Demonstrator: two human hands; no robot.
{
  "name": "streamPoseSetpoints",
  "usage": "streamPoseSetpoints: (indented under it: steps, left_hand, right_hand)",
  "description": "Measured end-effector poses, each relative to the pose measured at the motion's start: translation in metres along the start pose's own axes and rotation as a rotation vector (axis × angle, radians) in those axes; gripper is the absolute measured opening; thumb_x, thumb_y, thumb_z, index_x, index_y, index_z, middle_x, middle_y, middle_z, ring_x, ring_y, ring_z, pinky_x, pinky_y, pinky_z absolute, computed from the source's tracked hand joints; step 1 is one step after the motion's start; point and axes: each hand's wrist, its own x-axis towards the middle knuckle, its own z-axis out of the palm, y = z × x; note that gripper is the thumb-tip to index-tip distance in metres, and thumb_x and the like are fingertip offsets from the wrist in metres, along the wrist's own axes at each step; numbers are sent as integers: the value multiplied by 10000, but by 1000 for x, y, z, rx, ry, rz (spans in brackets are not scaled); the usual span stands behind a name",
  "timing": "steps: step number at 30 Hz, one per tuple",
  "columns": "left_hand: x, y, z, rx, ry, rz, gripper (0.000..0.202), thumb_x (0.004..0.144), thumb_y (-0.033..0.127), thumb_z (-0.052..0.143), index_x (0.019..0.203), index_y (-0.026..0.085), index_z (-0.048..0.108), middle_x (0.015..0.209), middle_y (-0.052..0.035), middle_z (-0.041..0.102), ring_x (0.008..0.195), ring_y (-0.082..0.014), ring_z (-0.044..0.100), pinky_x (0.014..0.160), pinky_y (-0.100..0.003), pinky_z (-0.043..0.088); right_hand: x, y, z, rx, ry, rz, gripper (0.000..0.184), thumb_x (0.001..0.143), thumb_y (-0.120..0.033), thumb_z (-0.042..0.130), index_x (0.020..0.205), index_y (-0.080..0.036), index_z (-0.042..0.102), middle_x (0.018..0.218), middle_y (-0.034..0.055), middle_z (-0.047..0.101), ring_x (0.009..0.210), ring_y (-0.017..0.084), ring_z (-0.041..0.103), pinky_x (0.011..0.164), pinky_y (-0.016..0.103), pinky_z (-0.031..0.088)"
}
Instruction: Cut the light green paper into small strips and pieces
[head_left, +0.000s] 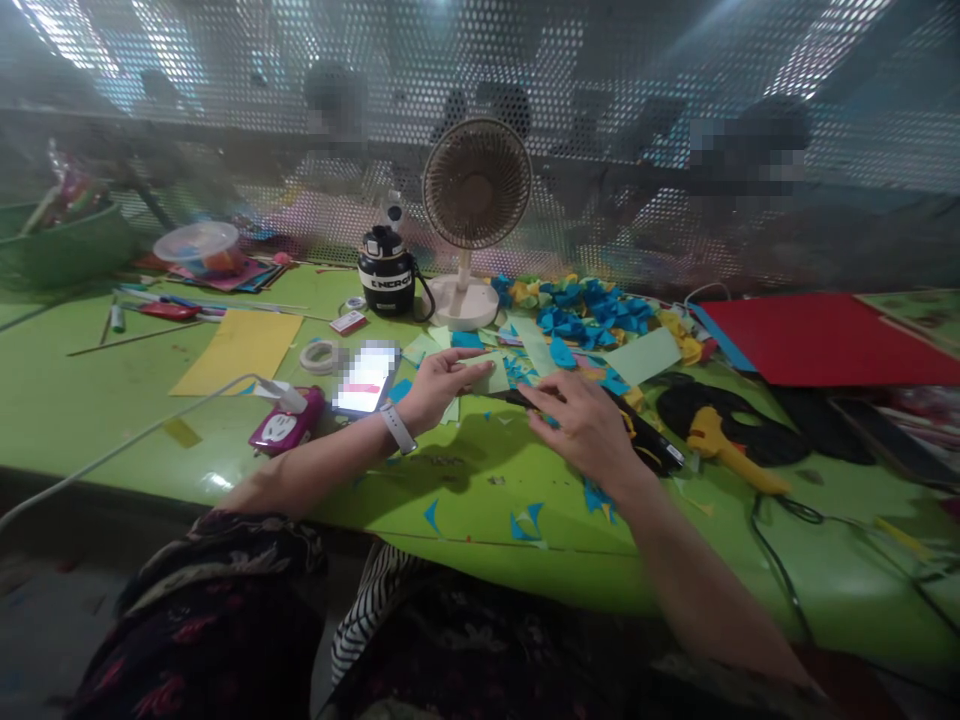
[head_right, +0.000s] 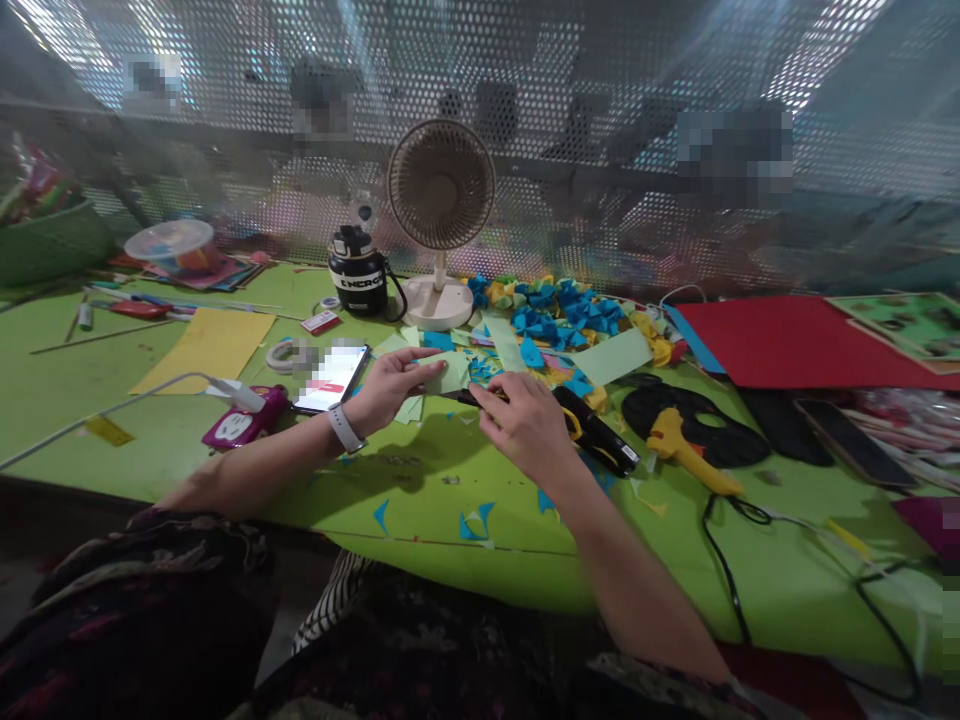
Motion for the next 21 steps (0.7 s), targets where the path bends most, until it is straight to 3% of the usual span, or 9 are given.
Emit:
streamPoseSetpoints:
  steps: [4, 8, 12, 16, 19, 21]
  left_hand:
    - [-1, 2, 1, 29, -11, 10, 512, 601, 355, 900, 1005, 107, 705, 740, -32, 719, 661, -107, 643, 657, -246, 519]
    - [11, 16, -14, 160, 40, 108, 473, 635, 376, 871, 995, 122, 698, 750, -27, 717, 662, -109, 641, 638, -238, 510]
    - [25, 30, -37, 542, -89, 13, 302, 641, 306, 851, 823, 119, 701, 619, -5, 658, 526, -86, 552, 502, -201, 422]
    - [31, 32, -52, 885, -193, -152, 154, 670, 248, 778, 708, 135, 681, 601, -12, 651, 540, -130, 592, 542, -252, 491]
    - [30, 31, -53, 1146, -225, -144, 105, 689, 237, 719, 731, 144, 698, 590, -14, 657, 562, -163, 628, 578, -268, 490]
    - [28, 31, -51, 1346, -246, -70, 147, 695, 254, 701, 792, 147, 726, 656, -30, 693, 630, -188, 657, 618, -274, 482]
  right_hand:
    - [0, -5, 3, 57, -72, -37, 284, 887, -151, 566, 1112, -140, 738, 943, 120, 668, 873, 252, 590, 749, 385, 492]
    - [0, -12, 5, 209, -263, -60, 301, 881, -171, 578, 1140, -160, 731, 972, 118, 672, 904, 243, 603, 778, 376, 500]
    - [0, -21, 4, 311, -508, -3, 326, 884, -198, 589, 1189, -168, 701, 1037, 119, 667, 929, 227, 604, 772, 337, 487]
    - [2, -28, 3, 308, -670, 27, 307, 895, -222, 587, 1182, -205, 695, 1032, 95, 661, 861, 193, 589, 686, 282, 423]
    - [4, -31, 2, 299, -736, 52, 323, 901, -225, 579, 1205, -221, 688, 1035, 86, 653, 846, 184, 580, 642, 267, 362]
    - [5, -32, 2, 292, -780, 64, 334, 903, -220, 573, 1217, -224, 684, 1021, 84, 646, 838, 185, 575, 623, 270, 329]
